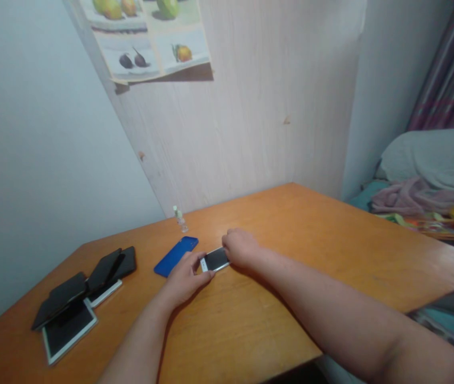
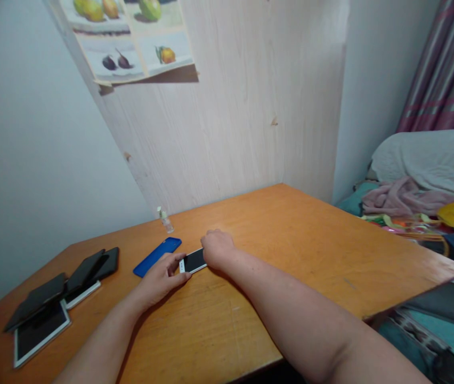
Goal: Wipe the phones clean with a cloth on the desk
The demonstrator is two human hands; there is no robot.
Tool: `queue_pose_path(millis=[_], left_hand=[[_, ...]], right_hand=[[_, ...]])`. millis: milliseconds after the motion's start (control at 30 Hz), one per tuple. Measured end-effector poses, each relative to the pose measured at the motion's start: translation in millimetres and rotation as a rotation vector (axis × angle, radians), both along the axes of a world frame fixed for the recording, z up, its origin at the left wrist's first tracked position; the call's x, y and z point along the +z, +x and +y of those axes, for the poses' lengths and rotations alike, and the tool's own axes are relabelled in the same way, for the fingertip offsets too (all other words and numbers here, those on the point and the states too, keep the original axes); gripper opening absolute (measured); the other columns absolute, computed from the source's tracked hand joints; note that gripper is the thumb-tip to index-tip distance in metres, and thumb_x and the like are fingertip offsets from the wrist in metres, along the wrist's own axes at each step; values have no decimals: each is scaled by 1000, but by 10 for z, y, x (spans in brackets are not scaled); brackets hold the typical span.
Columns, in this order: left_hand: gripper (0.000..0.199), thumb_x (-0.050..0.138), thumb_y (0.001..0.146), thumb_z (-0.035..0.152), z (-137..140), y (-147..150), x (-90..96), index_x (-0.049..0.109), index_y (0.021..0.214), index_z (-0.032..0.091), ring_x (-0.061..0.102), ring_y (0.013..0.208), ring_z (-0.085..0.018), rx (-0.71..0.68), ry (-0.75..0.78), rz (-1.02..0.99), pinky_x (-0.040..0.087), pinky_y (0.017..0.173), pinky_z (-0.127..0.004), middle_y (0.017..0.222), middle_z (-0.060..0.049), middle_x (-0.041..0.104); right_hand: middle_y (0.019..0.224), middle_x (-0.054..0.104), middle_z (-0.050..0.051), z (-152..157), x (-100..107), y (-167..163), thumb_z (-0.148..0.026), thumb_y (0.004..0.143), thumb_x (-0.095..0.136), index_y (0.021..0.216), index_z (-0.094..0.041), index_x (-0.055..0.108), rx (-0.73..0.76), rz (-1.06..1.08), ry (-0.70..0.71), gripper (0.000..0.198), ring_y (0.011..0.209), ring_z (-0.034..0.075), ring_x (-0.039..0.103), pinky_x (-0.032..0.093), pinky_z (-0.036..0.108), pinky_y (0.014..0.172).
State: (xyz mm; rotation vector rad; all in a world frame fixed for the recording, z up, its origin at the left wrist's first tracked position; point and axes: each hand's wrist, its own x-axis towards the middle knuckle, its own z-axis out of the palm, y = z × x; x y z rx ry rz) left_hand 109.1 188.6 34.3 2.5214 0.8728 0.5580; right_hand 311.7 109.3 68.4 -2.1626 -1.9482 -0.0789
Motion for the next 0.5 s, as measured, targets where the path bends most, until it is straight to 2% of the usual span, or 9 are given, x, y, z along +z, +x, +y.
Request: queue_pose_path(millis=[133, 333, 500], left_hand=[[51, 67, 80, 50, -12, 7, 15, 65, 120, 19, 59, 91, -25, -15, 6, 7, 46, 79, -35, 97, -5, 61], [49, 67, 80, 50, -36, 13, 41, 65, 119, 19, 58, 89, -24, -10, 14, 20, 45, 78, -34, 94, -5, 60], [50, 67, 80, 49, -21, 1, 24, 64, 121, 20, 58, 90, -24, -14, 12, 16, 45, 78, -34, 97, -5, 60]], right_hand=[[111, 70, 10, -8, -1, -66, -27, 91, 49, 106, -23, 74, 54, -5, -4, 29, 104, 25, 62, 46, 31, 81], [110, 69, 16, 27, 7, 77, -20, 90, 49, 106, -16, 74, -60, -14, -8, 30, 101, 28, 63, 47, 34, 78], [110, 70, 10, -12, -12, -85, -26, 91, 50, 104, -22, 74, 56, -11, 11, 28, 104, 25, 62, 46, 31, 80]])
